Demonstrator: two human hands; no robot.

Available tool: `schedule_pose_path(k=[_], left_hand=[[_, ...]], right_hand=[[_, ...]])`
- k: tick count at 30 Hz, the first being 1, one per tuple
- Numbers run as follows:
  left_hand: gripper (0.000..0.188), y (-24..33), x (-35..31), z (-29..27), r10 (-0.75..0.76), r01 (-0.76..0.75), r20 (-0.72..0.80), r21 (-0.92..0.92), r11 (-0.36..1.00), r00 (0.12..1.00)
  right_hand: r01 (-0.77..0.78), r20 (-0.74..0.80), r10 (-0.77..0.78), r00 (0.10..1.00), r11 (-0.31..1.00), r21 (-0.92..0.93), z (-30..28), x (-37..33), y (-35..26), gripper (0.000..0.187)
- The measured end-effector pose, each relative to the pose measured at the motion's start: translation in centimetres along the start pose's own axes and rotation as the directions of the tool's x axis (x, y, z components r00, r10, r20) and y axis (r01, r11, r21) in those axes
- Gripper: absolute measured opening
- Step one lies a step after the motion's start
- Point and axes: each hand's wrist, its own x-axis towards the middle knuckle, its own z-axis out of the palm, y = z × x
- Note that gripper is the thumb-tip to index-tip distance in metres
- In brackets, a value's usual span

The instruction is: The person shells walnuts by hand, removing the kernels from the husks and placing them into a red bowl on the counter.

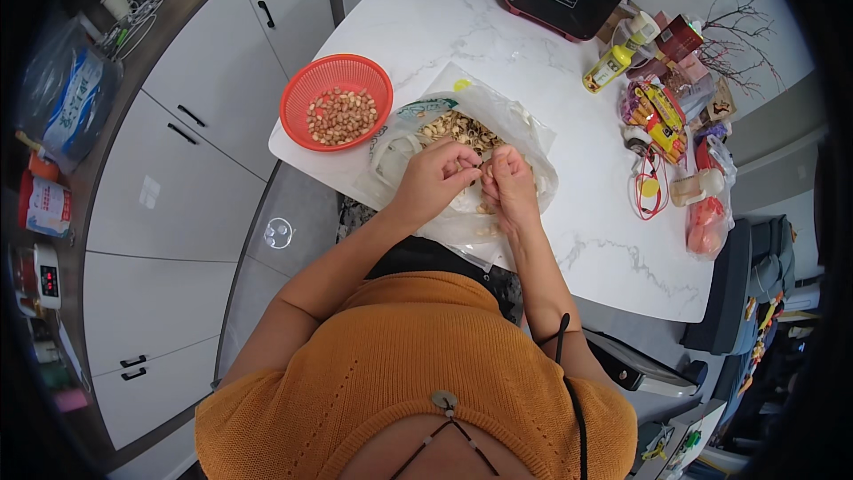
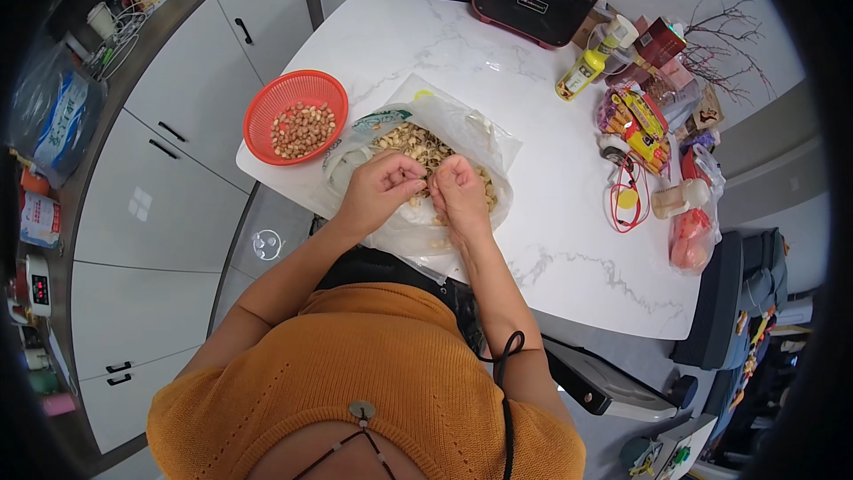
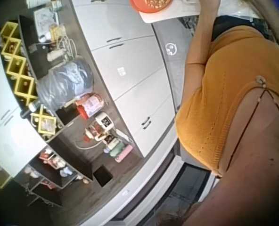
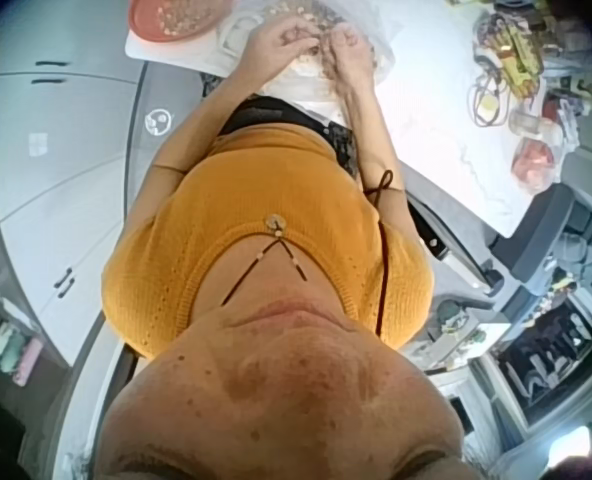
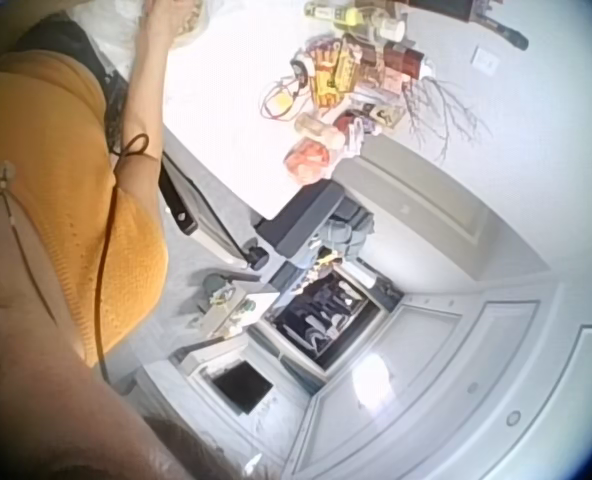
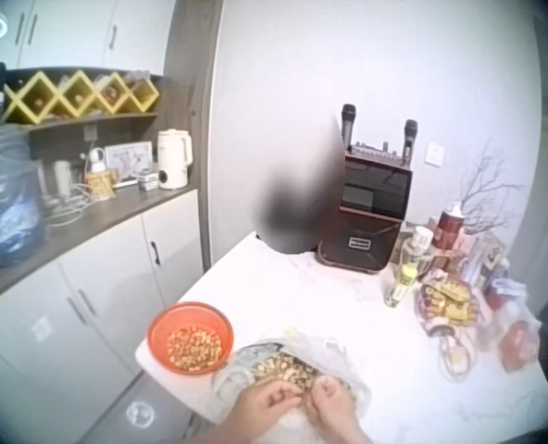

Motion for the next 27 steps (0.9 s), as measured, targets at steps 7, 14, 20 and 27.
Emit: schedule_pose_path(k=[7, 14, 20, 27], left_hand=[[0.008, 0.1, 0.0, -0.1, -0.039, 0.037, -0.017, -0.082, 0.996, 0.999], [0.009, -0.7, 0.0, 0.0, -0.058, 0.056, -0.018, -0.089, 0.994, 0.998], [0.012, -1.0, 0.1, -0.1, -0.04, 0.037, -0.041, -0.066, 0.997, 0.998], [0.016, -0.3, 0.0, 0.0, -0.023, 0.022, -0.046, -0.022, 1.0, 0.999]], right_hand=[[-0.081, -0.043, 0.081, 0.996, 0.997, -0.008, 0.0, 0.0, -0.1, 0.026], [-0.094, 0.019, 0.093, 0.995, 0.996, 0.013, -1.3, 0.1, 0.6, 0.021], [-0.111, -0.071, 0.112, 0.991, 0.993, 0.026, 0.5, -0.2, -0.9, 0.018], [-0.056, -0.017, 0.057, 0.998, 0.997, 0.052, -0.6, -0.2, 0.1, 0.012]])
